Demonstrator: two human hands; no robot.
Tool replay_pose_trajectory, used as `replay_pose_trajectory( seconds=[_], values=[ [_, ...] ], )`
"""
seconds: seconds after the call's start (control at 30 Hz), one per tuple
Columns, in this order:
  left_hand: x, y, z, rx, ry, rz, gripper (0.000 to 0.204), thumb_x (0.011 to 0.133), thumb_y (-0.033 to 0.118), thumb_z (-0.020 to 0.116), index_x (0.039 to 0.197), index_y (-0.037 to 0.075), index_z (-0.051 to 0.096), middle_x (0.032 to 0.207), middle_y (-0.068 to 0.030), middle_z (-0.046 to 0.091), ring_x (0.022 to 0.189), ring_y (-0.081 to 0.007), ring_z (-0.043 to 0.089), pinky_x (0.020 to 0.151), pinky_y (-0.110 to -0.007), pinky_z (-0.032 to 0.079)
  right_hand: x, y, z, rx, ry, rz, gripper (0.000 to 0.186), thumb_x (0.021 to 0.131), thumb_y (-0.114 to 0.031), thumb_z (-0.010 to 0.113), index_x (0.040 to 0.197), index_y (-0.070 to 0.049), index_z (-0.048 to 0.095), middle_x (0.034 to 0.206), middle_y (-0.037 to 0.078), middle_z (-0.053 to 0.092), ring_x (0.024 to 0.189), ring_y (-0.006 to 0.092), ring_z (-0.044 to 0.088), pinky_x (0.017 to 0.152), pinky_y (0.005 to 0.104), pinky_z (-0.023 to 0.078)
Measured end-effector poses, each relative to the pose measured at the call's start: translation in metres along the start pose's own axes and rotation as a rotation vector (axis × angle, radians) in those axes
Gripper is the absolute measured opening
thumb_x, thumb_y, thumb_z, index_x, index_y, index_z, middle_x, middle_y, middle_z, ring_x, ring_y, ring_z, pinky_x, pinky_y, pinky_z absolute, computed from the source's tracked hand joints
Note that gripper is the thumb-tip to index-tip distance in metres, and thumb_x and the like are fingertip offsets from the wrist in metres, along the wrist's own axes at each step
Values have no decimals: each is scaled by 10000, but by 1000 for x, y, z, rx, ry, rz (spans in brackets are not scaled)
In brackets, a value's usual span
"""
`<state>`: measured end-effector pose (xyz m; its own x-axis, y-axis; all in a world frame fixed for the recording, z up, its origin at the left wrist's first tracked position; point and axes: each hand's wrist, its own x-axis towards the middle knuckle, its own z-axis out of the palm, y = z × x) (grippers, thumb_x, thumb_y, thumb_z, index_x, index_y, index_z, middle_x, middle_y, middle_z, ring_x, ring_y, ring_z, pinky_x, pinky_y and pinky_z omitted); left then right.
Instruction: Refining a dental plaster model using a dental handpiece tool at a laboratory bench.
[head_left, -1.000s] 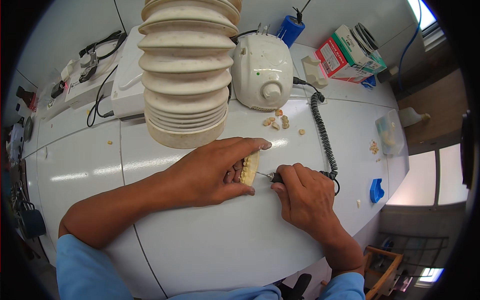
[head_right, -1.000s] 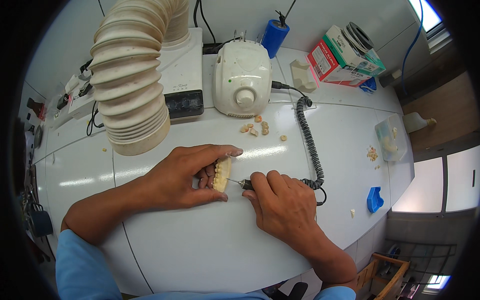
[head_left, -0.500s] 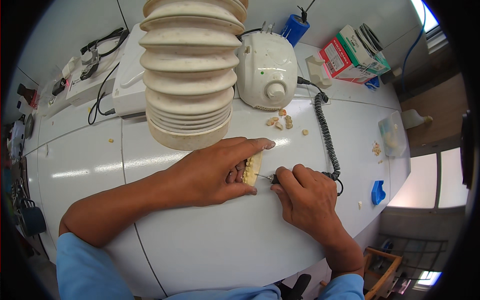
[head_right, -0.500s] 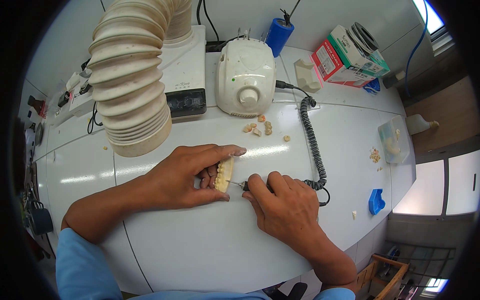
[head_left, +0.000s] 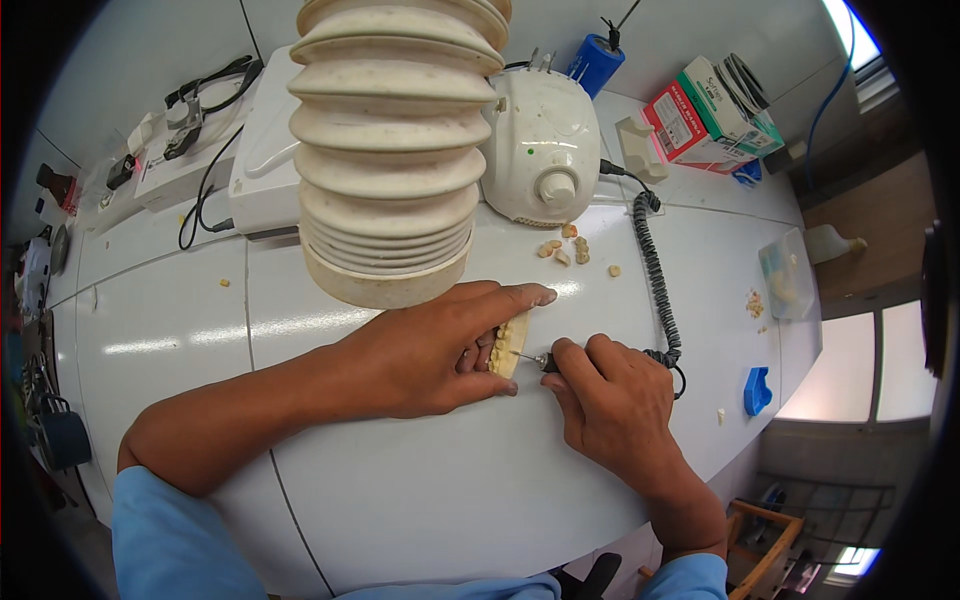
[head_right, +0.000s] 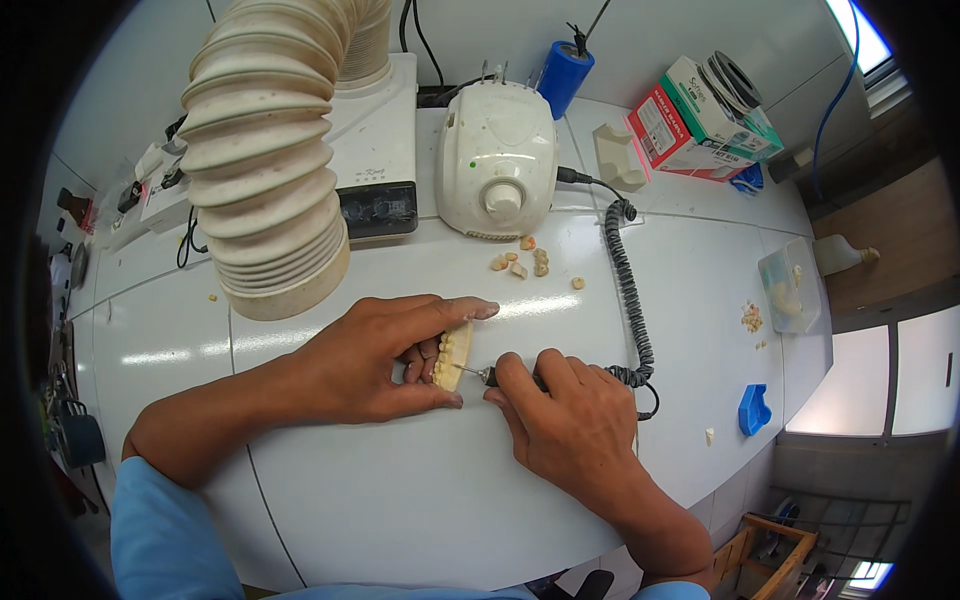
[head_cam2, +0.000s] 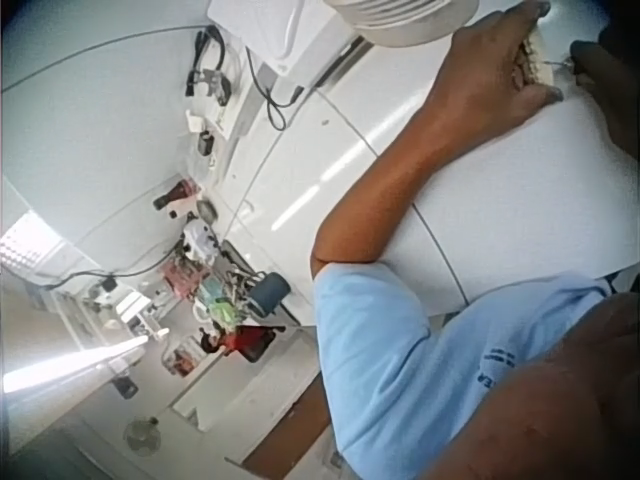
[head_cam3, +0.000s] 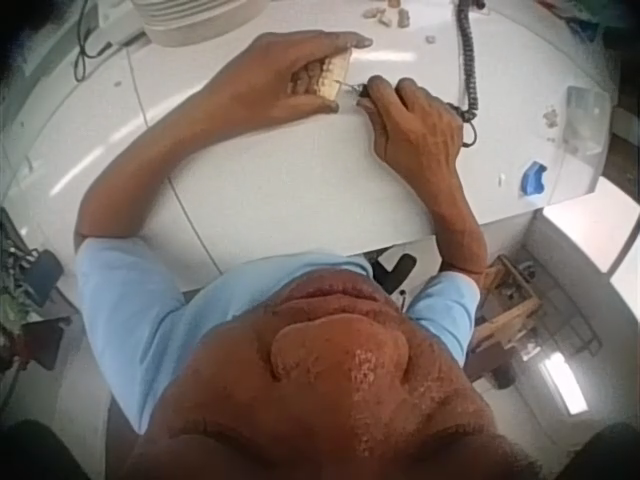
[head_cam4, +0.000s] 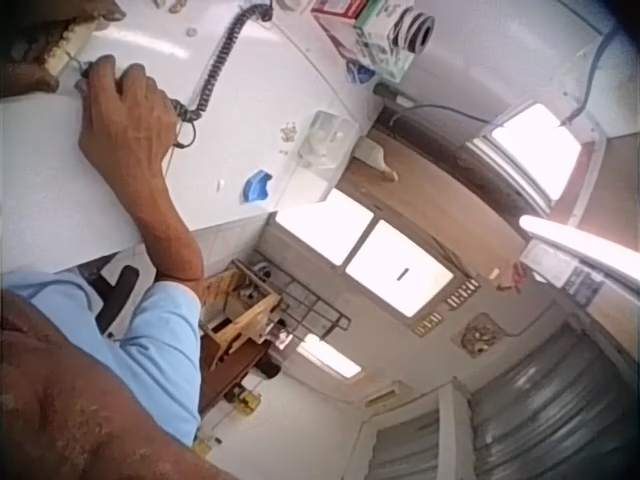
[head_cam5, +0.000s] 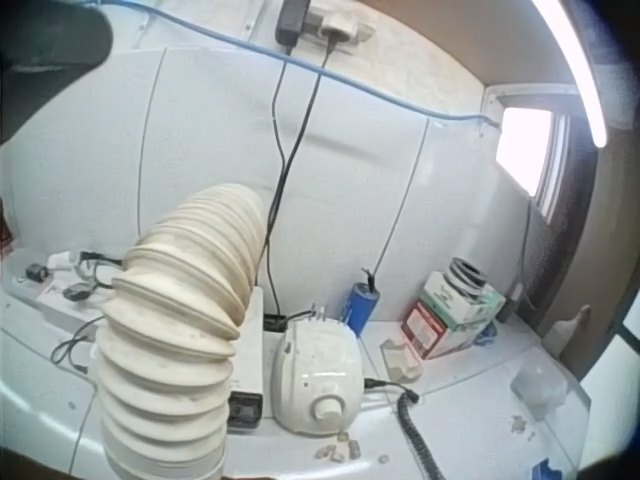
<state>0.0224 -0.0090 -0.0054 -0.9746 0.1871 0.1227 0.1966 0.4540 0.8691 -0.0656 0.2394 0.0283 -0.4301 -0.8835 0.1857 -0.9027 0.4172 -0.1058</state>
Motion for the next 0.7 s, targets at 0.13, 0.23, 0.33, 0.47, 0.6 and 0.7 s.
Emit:
replay_pose_trajectory(
  seconds=[0.13, 0.23, 0.33, 0.47, 0.6, 0.7],
  values=[
    [0, 2, -1, -23, -8, 4, 844, 883, 168, 928, 1631, 89, 545, 1094, -118, 699, 797, -201, 690, 755, -359, 589, 0, 2, 2, 17, 3, -18, 243, 964, -292, 858, 1088, -124, 734, 790, 16, 515, 631, 188, 588, 572, 365, 457],
    [-1, 2, -1, -59, -43, -53, 848, 885, 167, 925, 1636, 82, 540, 1073, -121, 690, 799, -211, 691, 756, -368, 587, 1, -1, 0, 1, -12, 27, 240, 960, -287, 861, 1085, -125, 736, 785, 16, 513, 627, 189, 585, 569, 364, 457],
    [0, -1, 0, -5, 10, 45, 855, 887, 170, 924, 1642, 82, 534, 1046, -120, 677, 817, -223, 694, 763, -376, 584, 1, 1, 0, 31, 12, -19, 239, 959, -285, 863, 1086, -123, 739, 782, 18, 515, 616, 192, 582, 560, 365, 452],
    [0, 1, -2, -6, -29, 0, 866, 888, 175, 919, 1653, 91, 523, 1033, -117, 669, 838, -242, 692, 782, -390, 580, 1, -1, -1, 13, -12, 33, 238, 959, -283, 863, 1088, -122, 743, 780, 17, 514, 612, 193, 579, 558, 363, 451],
    [0, -1, -1, -19, -37, 10, 863, 894, 173, 911, 1658, 96, 518, 1032, -112, 665, 820, -234, 683, 773, -389, 576, 1, -1, -2, 18, -2, 13, 237, 961, -276, 861, 1099, -122, 747, 781, 18, 516, 616, 193, 581, 559, 363, 449],
    [-1, 3, -2, -21, -38, -11, 850, 899, 166, 904, 1655, 95, 521, 1020, -110, 658, 807, -227, 680, 763, -386, 572, 0, 0, -1, 26, -7, 18, 239, 960, -273, 862, 1106, -120, 749, 784, 19, 517, 616, 192, 580, 561, 365, 449]
  ],
)
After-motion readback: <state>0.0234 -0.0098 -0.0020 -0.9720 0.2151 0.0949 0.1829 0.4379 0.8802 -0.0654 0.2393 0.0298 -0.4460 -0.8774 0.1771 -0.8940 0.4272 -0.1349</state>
